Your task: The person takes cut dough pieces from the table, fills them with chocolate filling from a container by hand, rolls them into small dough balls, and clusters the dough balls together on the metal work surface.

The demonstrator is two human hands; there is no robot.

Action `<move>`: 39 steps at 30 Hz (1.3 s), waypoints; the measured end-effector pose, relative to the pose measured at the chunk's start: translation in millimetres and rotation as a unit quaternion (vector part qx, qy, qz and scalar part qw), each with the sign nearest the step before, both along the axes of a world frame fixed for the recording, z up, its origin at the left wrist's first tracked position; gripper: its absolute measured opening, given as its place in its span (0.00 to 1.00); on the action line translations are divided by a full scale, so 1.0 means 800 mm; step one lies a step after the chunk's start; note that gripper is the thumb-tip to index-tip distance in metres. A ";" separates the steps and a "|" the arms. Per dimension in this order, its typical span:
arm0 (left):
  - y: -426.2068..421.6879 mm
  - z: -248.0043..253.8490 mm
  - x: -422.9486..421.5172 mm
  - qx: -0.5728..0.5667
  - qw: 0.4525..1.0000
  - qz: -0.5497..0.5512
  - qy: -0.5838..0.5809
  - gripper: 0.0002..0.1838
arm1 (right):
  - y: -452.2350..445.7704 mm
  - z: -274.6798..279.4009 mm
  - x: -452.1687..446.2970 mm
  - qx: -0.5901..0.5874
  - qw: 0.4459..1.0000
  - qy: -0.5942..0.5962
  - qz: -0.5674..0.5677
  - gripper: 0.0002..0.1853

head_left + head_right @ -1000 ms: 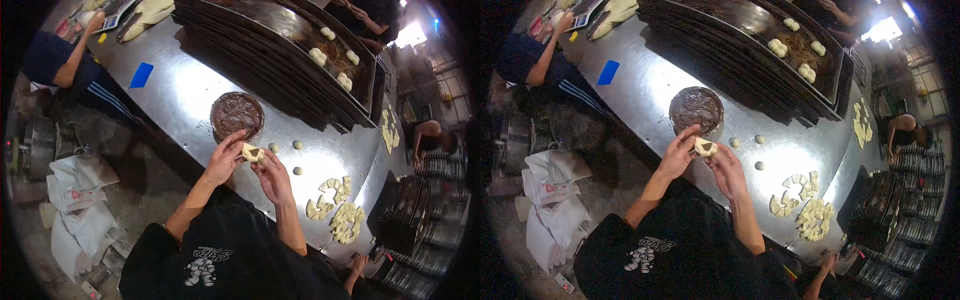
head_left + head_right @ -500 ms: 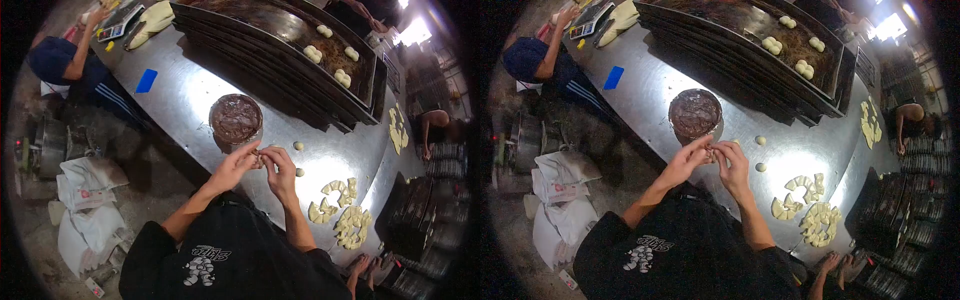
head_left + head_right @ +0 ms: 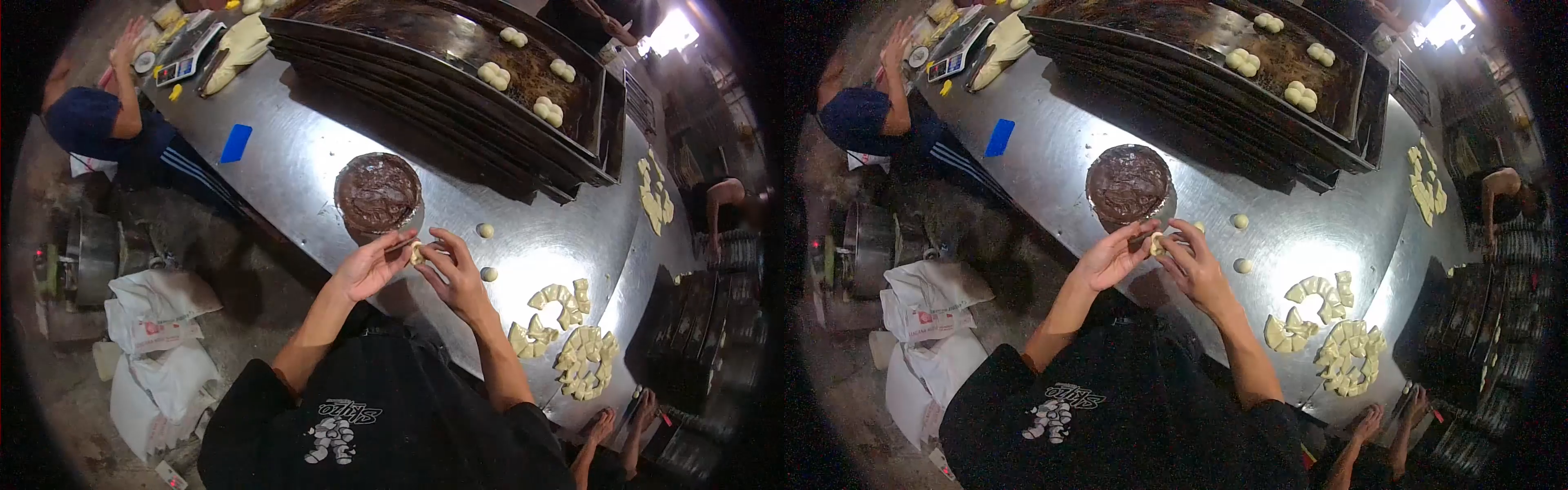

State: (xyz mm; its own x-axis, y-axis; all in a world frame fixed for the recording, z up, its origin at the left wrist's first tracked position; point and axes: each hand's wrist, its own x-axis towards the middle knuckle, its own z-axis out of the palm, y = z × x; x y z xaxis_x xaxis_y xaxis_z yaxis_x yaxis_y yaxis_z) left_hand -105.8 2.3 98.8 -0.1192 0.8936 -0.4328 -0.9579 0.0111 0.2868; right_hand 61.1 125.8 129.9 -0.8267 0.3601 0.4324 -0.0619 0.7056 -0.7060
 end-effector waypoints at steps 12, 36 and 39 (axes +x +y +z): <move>-0.019 0.015 0.007 0.017 0.880 -0.053 0.471 0.20 | -0.009 0.022 -0.013 -0.056 0.993 -0.029 -0.095 0.09; -0.030 -0.001 0.024 0.038 0.827 0.035 0.559 0.15 | -0.039 -0.118 0.054 0.052 0.955 -0.116 -0.270 0.02; -0.031 -0.009 0.040 0.003 0.833 0.046 0.552 0.12 | -0.035 -0.175 0.027 0.080 0.960 -0.158 -0.219 0.05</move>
